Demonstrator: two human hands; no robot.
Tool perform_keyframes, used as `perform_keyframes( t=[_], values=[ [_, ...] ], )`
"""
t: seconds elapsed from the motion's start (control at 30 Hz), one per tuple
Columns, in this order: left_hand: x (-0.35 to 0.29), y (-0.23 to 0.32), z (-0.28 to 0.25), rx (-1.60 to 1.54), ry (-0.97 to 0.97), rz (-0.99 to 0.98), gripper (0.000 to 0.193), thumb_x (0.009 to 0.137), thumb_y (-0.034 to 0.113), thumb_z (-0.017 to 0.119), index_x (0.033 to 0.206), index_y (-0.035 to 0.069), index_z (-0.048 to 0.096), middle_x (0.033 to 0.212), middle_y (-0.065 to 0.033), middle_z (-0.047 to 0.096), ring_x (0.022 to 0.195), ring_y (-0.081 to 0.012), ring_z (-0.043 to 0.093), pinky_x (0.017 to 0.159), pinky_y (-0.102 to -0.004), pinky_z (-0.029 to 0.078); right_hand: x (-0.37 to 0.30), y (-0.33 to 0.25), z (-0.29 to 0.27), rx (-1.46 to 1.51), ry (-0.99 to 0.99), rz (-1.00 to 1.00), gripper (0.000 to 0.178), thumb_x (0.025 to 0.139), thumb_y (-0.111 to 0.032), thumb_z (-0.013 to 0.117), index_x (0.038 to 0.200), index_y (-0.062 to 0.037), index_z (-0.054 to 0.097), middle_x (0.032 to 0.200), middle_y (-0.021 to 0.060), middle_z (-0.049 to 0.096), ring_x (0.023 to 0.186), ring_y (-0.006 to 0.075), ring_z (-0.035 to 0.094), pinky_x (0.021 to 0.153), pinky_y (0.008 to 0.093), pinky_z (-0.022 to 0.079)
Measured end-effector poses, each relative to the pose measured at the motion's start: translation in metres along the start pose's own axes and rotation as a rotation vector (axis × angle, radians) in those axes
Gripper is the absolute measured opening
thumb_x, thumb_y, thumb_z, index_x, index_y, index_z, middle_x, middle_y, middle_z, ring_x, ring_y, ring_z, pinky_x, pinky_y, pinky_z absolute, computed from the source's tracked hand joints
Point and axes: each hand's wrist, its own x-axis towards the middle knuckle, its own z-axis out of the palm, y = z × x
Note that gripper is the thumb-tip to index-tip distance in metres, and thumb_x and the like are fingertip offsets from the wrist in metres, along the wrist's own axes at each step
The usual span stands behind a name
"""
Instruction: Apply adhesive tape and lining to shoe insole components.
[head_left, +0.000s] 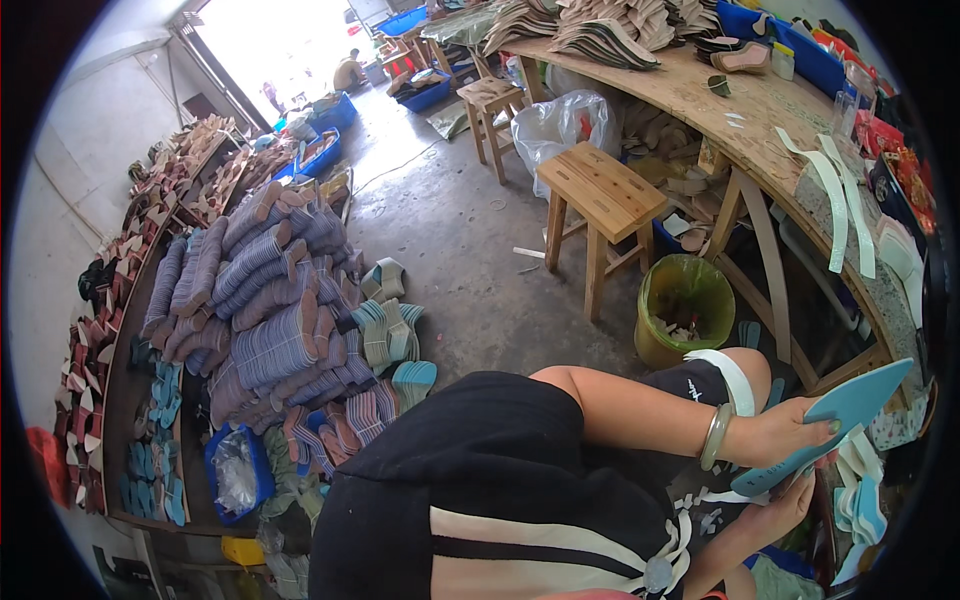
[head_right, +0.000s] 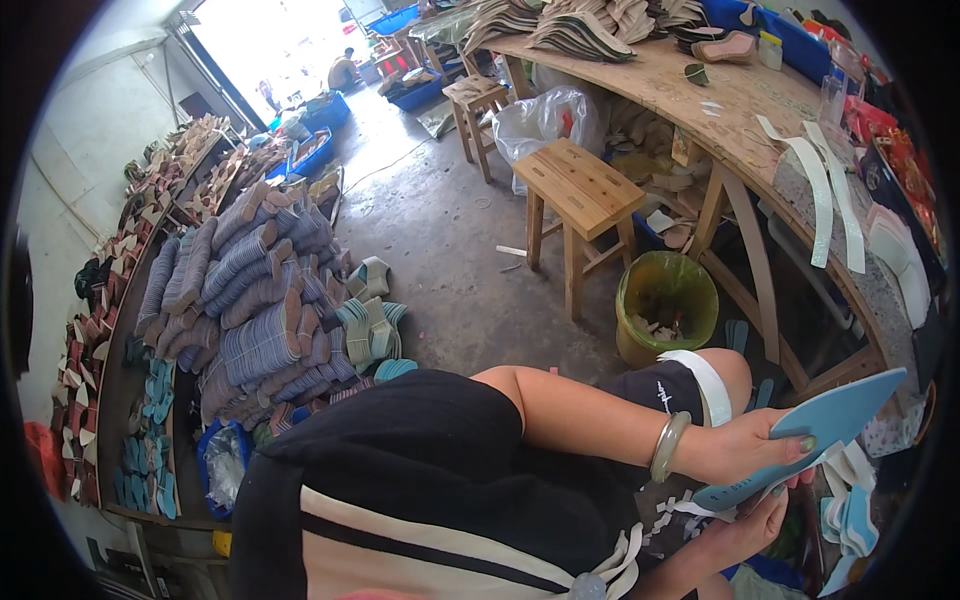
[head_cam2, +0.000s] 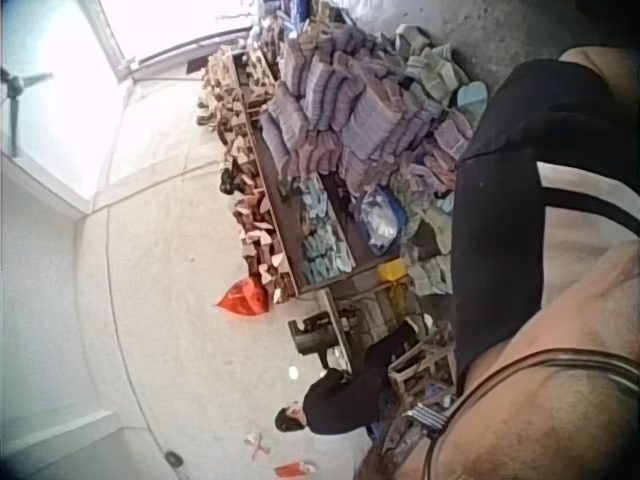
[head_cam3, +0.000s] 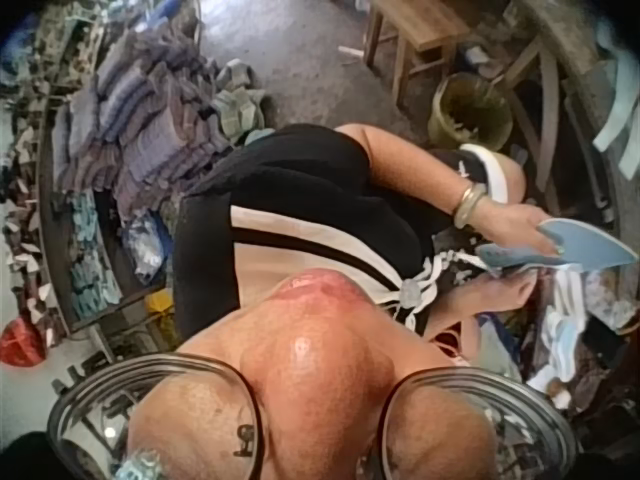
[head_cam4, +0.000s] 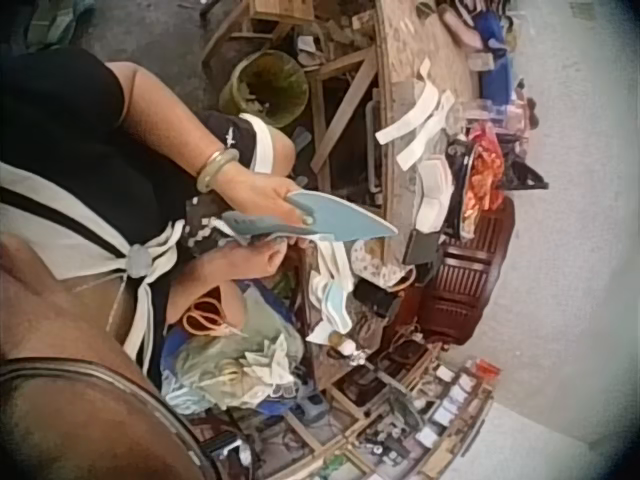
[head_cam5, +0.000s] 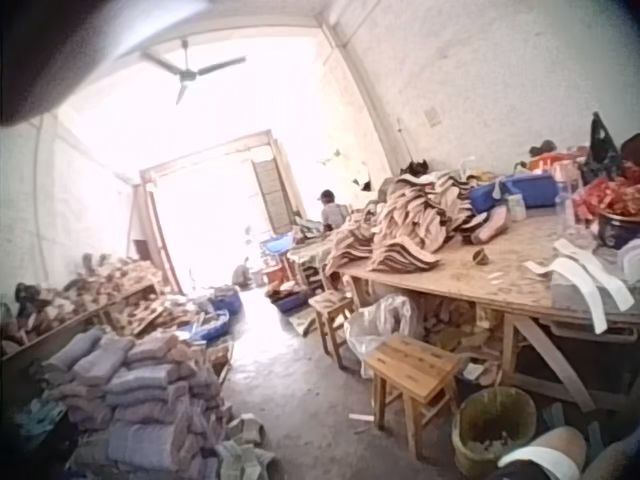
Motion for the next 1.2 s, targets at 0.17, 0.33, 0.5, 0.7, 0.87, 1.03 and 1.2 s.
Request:
perform_keyframes(
  t=[0.17,0.33,0.5,0.7,0.87,1.03,1.2],
  values=[
    [0.001,-0.001,0.005,0.013,-0.028,0.008,0.026,0.099,0.031,0.045,0.109,0.006,0.047,0.092,-0.0034,0.059,0.082,-0.0096,0.055,0.076,-0.0261,0.049,0.011,-0.004,-0.024,-0.114,0.084,-0.062,0.03,0.095,-0.022,0.053,0.107,0.0049,0.06,0.097,0.0072,0.062,0.088,0.0123,0.058,0.076,0.025,0.047],
    [0.003,-0.003,0.005,0.019,-0.027,0.028,0.028,0.099,0.033,0.045,0.109,0.007,0.047,0.091,-0.0033,0.059,0.082,-0.0096,0.055,0.076,-0.0264,0.048,0.001,-0.001,-0.007,-0.059,0.059,-0.004,0.035,0.097,-0.024,0.052,0.117,0.0051,0.055,0.103,0.0089,0.062,0.089,0.0128,0.06,0.073,0.0229,0.046],
    [0.002,0.0,0.003,0.025,-0.019,0.033,0.033,0.097,0.038,0.046,0.108,0.007,0.047,0.089,-0.0038,0.059,0.08,-0.0099,0.055,0.075,-0.0261,0.049,0.001,0.004,-0.008,-0.008,-0.021,-0.037,0.036,0.097,-0.023,0.051,0.117,0.0064,0.054,0.104,0.0109,0.062,0.091,0.0144,0.06,0.076,0.0249,0.048],
    [0.001,0.003,0.005,0.014,0.006,0.008,0.031,0.098,0.036,0.046,0.108,0.006,0.047,0.09,-0.0041,0.06,0.079,-0.0101,0.055,0.074,-0.0264,0.049,-0.007,-0.007,0.01,-0.013,0.037,-0.044,0.03,0.095,-0.024,0.055,0.102,0.0046,0.06,0.094,0.0063,0.062,0.083,0.011,0.058,0.073,0.024,0.046],
    [0.0,0.003,0.006,0.002,0.014,0.022,0.03,0.098,0.034,0.045,0.107,0.006,0.048,0.09,-0.0043,0.06,0.078,-0.0099,0.056,0.073,-0.0264,0.049,-0.011,-0.012,0.017,-0.024,0.056,-0.064,0.03,0.095,-0.023,0.054,0.105,0.0046,0.061,0.092,0.0054,0.062,0.083,0.0107,0.057,0.072,0.0237,0.045],
    [0.002,0.004,0.012,-0.025,0.001,-0.006,0.031,0.098,0.035,0.046,0.105,0.005,0.048,0.089,-0.004,0.06,0.077,-0.0094,0.055,0.072,-0.0261,0.049,-0.008,-0.028,0.005,-0.338,0.182,-0.144,0.033,0.095,-0.025,0.052,0.107,0.0046,0.062,0.094,0.0055,0.062,0.083,0.0112,0.057,0.072,0.0237,0.044],
    [0.004,0.0,0.012,0.013,0.008,0.025,0.032,0.097,0.037,0.048,0.105,0.006,0.048,0.089,-0.0034,0.059,0.077,-0.0093,0.055,0.072,-0.0256,0.049,-0.011,-0.023,0.014,-0.256,0.173,-0.127,0.033,0.095,-0.024,0.053,0.107,0.0051,0.062,0.097,0.0079,0.063,0.086,0.0129,0.058,0.074,0.0241,0.045]
  ],
)
